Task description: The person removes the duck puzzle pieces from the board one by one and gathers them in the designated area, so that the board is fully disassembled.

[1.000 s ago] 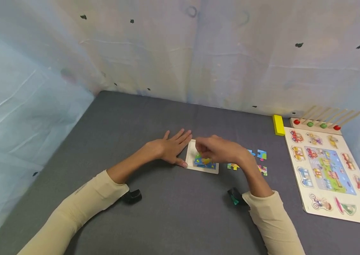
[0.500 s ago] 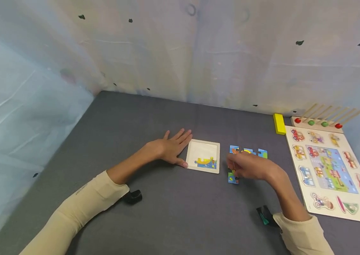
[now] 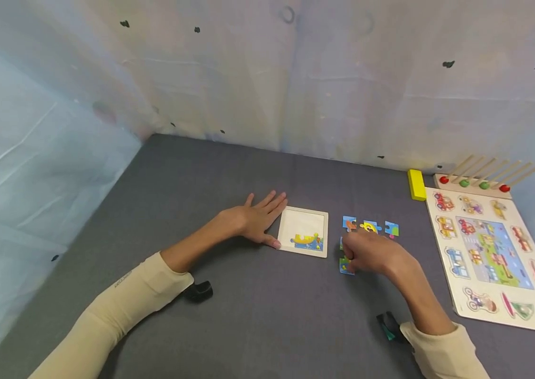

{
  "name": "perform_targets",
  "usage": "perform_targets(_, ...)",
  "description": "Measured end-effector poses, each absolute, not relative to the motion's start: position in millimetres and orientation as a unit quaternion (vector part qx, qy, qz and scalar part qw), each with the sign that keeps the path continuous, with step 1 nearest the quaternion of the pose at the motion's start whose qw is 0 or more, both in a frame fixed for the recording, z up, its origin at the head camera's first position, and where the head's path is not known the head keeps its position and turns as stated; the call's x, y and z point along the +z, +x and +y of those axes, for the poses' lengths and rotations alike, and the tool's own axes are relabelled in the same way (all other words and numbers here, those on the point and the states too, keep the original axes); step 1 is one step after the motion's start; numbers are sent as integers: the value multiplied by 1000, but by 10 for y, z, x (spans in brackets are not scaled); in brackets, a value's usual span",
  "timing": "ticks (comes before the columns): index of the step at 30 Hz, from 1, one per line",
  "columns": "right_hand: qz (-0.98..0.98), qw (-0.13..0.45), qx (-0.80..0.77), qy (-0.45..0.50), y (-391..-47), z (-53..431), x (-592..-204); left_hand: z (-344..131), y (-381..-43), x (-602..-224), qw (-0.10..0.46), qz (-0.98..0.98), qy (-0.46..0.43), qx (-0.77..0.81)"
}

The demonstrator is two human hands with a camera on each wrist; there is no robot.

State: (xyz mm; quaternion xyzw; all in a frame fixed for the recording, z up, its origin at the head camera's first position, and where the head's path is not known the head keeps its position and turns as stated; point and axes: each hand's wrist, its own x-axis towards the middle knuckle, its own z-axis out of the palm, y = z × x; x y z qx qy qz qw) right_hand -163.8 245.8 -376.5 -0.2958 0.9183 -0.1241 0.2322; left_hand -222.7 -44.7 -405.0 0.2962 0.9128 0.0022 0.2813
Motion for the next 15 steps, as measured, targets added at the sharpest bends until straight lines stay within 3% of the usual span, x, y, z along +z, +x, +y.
perform_targets(10, 911, 153, -110, -367, -1744, 2132, -3614, -467, -2243, -4030, 280, 913, 297, 7)
perform_targets(15, 904, 147, -99, -390, -1816, 1903, -3659, -450, -2245, -4061, 286, 913, 292, 3)
